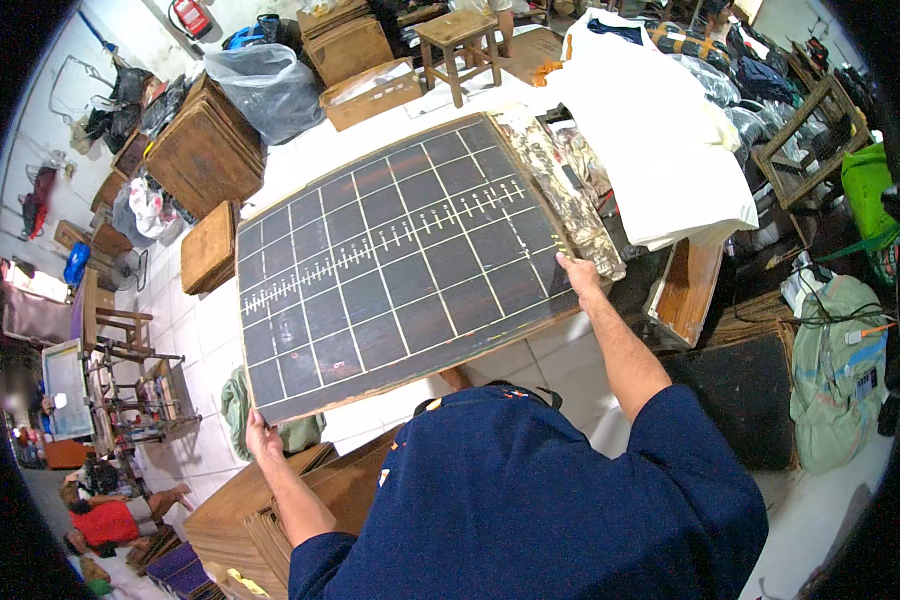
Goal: The person places white t-shirts onto a screen printing frame, aligns them, and smooths the fabric. They repeatedly lift and reposition the screen, then place and adjust additional shirts on the frame in a workshop setting.
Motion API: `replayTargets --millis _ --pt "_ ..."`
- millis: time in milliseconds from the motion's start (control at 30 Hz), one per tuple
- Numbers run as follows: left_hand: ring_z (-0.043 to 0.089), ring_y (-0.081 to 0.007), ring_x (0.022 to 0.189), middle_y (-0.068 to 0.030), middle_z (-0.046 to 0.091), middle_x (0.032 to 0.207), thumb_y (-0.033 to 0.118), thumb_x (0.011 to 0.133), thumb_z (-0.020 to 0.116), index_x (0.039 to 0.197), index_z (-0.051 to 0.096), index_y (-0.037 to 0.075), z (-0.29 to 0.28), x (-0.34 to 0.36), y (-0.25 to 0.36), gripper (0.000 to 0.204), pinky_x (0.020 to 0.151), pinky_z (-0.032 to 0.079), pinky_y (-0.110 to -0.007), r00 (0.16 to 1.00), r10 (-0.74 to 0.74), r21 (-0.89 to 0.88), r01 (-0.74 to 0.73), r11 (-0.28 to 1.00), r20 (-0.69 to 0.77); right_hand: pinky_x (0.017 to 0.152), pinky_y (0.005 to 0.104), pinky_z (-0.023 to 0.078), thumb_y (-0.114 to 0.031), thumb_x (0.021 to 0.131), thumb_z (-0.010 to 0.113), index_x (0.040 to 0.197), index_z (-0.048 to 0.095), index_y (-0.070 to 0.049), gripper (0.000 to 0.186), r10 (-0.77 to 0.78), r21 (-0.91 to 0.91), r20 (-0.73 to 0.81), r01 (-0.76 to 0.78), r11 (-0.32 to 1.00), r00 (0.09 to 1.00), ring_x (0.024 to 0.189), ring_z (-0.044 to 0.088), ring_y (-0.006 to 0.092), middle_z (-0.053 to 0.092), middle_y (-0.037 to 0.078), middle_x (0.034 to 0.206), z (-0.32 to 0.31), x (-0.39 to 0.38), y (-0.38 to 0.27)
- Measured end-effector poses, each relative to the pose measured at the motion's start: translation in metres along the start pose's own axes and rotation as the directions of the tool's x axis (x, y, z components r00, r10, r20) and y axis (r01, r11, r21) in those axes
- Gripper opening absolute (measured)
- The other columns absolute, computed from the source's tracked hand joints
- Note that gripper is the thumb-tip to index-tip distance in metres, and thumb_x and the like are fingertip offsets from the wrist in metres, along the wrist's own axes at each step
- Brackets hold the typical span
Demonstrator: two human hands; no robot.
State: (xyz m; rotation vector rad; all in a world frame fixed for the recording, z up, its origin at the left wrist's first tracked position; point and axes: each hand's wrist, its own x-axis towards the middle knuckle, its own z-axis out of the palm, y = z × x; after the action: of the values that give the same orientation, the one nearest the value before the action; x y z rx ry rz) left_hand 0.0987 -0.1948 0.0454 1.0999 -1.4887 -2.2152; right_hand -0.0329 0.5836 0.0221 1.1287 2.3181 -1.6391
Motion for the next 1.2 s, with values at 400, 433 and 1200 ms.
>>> replayTargets --millis 400,433,1200 --pt "0.061 -0.0186 0.104 -0.0090 0.062 0.122 0.000 0.097 0.049 0.133 0.052 0.000 0.027 0.003 -0.063 0.036 0.087 0.050 -0.029 0.984 0.016 0.176 0.016 0.984 -0.180 0.090 0.0382 0.047 -0.029 0.079 0.075 0.121 0.067 -0.018 0.044 -0.209 -0.266 -0.309 0.127 0.956 0.928 0.102 0.064 0.0292 0.068 0.015 0.110 0.024 -0.014 0.010" --pt "0.061 -0.0183 0.104 -0.0096 0.062 0.122 0.000 0.097 0.050 0.133 0.053 -0.001 0.028 0.005 -0.067 0.036 0.087 0.049 -0.030 0.987 0.007 0.165 0.019 0.986 -0.158 0.091 0.0380 0.047 -0.028 0.079 0.075 0.122 0.066 -0.017 0.044 -0.187 -0.277 -0.326 0.096 0.956 0.927 0.104 0.063 0.0294 0.068 0.015 0.112 0.025 -0.013 0.009" --pt "0.046 -0.0334 0.128 -0.0112 0.048 0.141 0.055 0.091 0.028 0.137 0.050 0.008 0.039 0.038 -0.080 0.070 0.110 0.032 -0.052 0.800 -0.510 -0.457 0.343 0.821 -0.316 0.098 0.0315 0.042 -0.016 0.091 0.063 0.128 0.060 -0.003 0.039 -0.160 -0.092 -0.285 0.139 0.986 0.945 0.116 0.058 0.0222 0.063 0.010 0.126 0.023 -0.020 0.029"
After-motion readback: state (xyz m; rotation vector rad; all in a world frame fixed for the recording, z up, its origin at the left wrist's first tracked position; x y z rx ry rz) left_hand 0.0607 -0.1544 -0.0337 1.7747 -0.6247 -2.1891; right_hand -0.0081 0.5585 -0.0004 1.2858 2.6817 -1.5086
